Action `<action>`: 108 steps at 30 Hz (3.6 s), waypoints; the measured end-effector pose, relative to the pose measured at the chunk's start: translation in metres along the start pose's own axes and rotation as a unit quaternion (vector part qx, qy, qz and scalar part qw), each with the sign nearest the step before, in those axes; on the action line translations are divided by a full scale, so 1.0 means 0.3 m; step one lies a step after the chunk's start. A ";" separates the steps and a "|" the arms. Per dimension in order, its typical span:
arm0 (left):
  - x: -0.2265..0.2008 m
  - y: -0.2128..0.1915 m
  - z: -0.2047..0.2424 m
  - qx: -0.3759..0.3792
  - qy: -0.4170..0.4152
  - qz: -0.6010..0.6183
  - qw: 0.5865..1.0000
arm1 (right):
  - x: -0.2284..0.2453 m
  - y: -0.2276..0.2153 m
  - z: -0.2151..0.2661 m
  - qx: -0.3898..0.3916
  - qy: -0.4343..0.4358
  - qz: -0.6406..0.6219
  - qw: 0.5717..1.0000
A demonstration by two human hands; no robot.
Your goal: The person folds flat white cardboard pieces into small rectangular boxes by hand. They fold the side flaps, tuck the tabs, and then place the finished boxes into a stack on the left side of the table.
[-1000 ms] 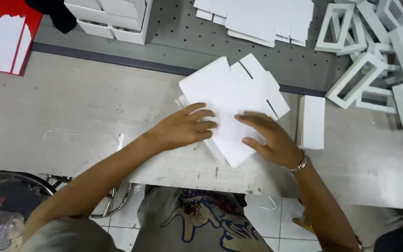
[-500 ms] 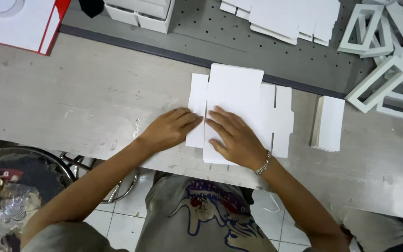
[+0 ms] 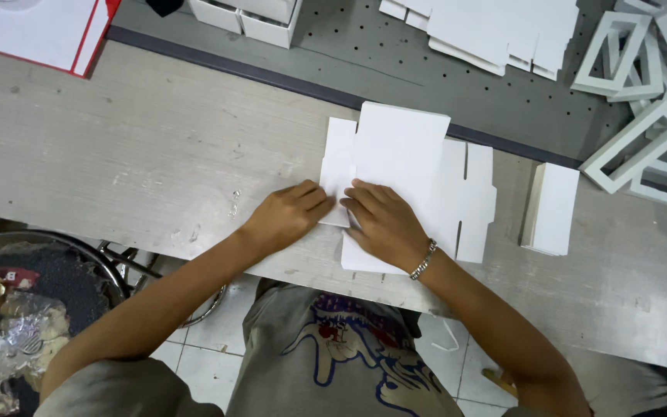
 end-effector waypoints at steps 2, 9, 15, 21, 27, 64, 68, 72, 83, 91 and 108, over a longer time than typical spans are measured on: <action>0.004 0.023 -0.001 -0.002 -0.004 0.007 1.000 | 0.000 0.011 -0.013 -0.020 0.002 0.023 1.000; 0.093 -0.010 -0.054 0.122 -0.111 0.118 0.979 | -0.039 0.011 -0.043 0.003 0.063 -0.070 0.996; 0.113 0.017 -0.103 0.172 -0.226 0.175 0.943 | -0.099 0.003 -0.071 0.050 0.179 -0.157 0.970; 0.139 0.053 -0.127 0.224 -0.270 0.107 0.930 | -0.072 -0.097 -0.114 0.000 0.279 -0.208 0.937; 0.147 -0.013 -0.157 0.165 -0.258 0.112 0.945 | -0.071 -0.111 -0.113 -0.047 0.212 -0.133 0.967; 0.058 -0.511 -0.437 0.206 -0.353 0.276 0.870 | -0.435 -0.393 -0.027 -0.076 0.149 -0.219 0.961; 0.057 -0.489 -0.426 -0.109 0.010 0.087 0.990 | -0.430 -0.346 0.045 -0.196 0.372 -0.341 0.841; -0.127 -0.241 -0.392 -0.013 -0.011 0.223 0.975 | -0.405 -0.034 0.210 -0.333 0.407 -0.392 0.755; -0.291 0.154 -0.211 0.052 -0.062 0.095 0.992 | -0.146 -0.048 0.314 -0.280 0.422 -0.539 0.673; -0.300 0.161 -0.177 -0.042 -0.053 0.069 0.995 | -0.093 -0.232 0.325 -0.123 0.160 -0.094 0.975; -0.176 0.088 -0.339 0.201 -0.018 0.181 0.962 | -0.115 -0.127 0.284 -0.056 0.159 -0.071 0.983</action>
Point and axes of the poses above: each hand's wrist, its own z-axis away from the middle knuckle, its own y-axis out of the palm, x = y × z, the point moved 3 cm from there along -z, towards the middle knuckle, and after that the axes turned 10 degrees about -y, right-handed, at the moved point
